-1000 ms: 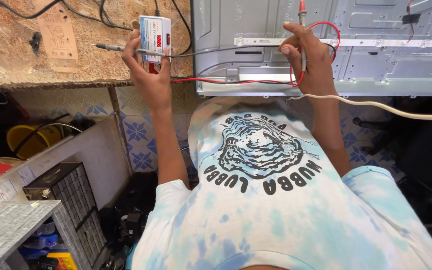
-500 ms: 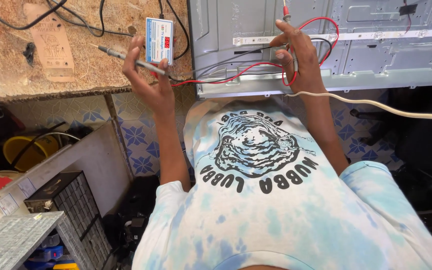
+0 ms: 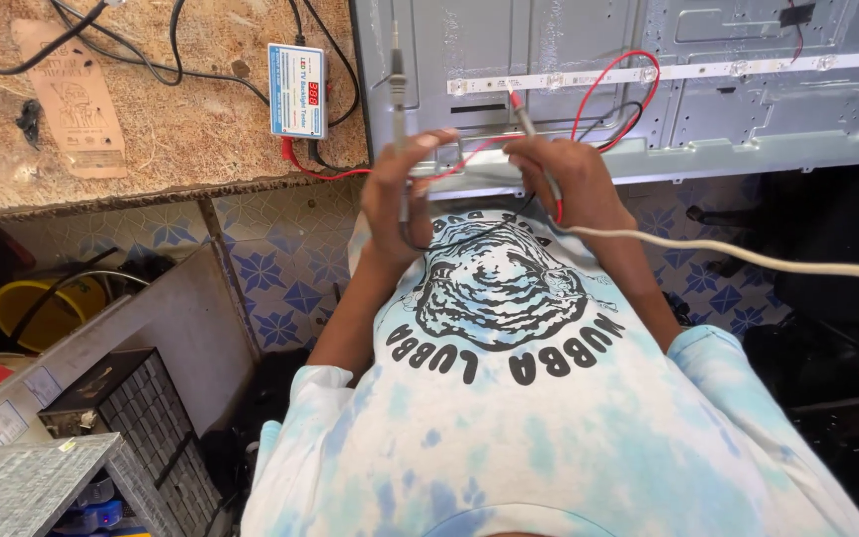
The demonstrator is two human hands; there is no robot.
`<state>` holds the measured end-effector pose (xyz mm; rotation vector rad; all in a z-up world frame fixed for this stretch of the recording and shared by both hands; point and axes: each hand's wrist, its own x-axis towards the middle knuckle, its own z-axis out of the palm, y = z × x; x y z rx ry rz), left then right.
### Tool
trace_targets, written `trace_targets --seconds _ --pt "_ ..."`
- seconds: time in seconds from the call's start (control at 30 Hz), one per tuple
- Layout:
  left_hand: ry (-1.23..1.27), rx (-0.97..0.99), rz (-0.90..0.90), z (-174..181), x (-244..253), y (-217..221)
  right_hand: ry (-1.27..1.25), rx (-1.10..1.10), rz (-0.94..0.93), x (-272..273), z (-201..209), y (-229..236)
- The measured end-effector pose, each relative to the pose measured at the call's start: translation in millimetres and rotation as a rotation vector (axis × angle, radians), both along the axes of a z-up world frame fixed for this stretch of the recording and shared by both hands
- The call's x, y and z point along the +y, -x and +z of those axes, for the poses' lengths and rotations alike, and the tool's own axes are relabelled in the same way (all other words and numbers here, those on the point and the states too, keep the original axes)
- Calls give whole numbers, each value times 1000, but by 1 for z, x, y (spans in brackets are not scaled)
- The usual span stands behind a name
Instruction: The person uses a multimeter to test the electrical continuity of LED strips mounted on the back of a television. They systematically touch the probes to various points along the strips to check for power or faults.
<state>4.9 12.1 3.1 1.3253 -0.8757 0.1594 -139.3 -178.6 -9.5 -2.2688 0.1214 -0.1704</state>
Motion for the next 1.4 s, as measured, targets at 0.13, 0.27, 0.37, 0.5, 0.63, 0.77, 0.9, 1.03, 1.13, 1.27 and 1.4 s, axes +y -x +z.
trace_targets --seconds 0.13,0.27,0.37,0.5,0.63,0.77,0.9,1.03,1.13,1.27,1.4 --pt "-136 -106 -112 -5 -13 14 -11 46 56 12 25 -11" --pt "-173 -412 -243 13 -24 9 -93 76 40 19 48 -25" --pt "-194 -463 -284 20 -30 7 -306 69 -52 13 35 -17" --pt "-207 -458 -330 20 -39 5 -439 46 -96 7 33 -15" --pt "-171 -436 -343 18 -46 2 -456 -24 -55 10 58 -29" --pt "-156 -397 -369 16 -48 1 -475 -23 -58 18 72 -35" --pt "-150 -429 -358 12 -52 3 -451 -41 -87 16 61 -27" --pt "-124 -473 -350 20 -53 -3 -300 -178 -85 5 47 -15" --pt "-141 -479 -374 28 -54 -8 -84 -316 -176 -6 45 -1" --pt "-187 -534 -404 40 -56 -15 234 -327 -58 -19 48 5" --pt "-274 -575 -454 38 -57 -14 272 -423 65 -24 60 -4"
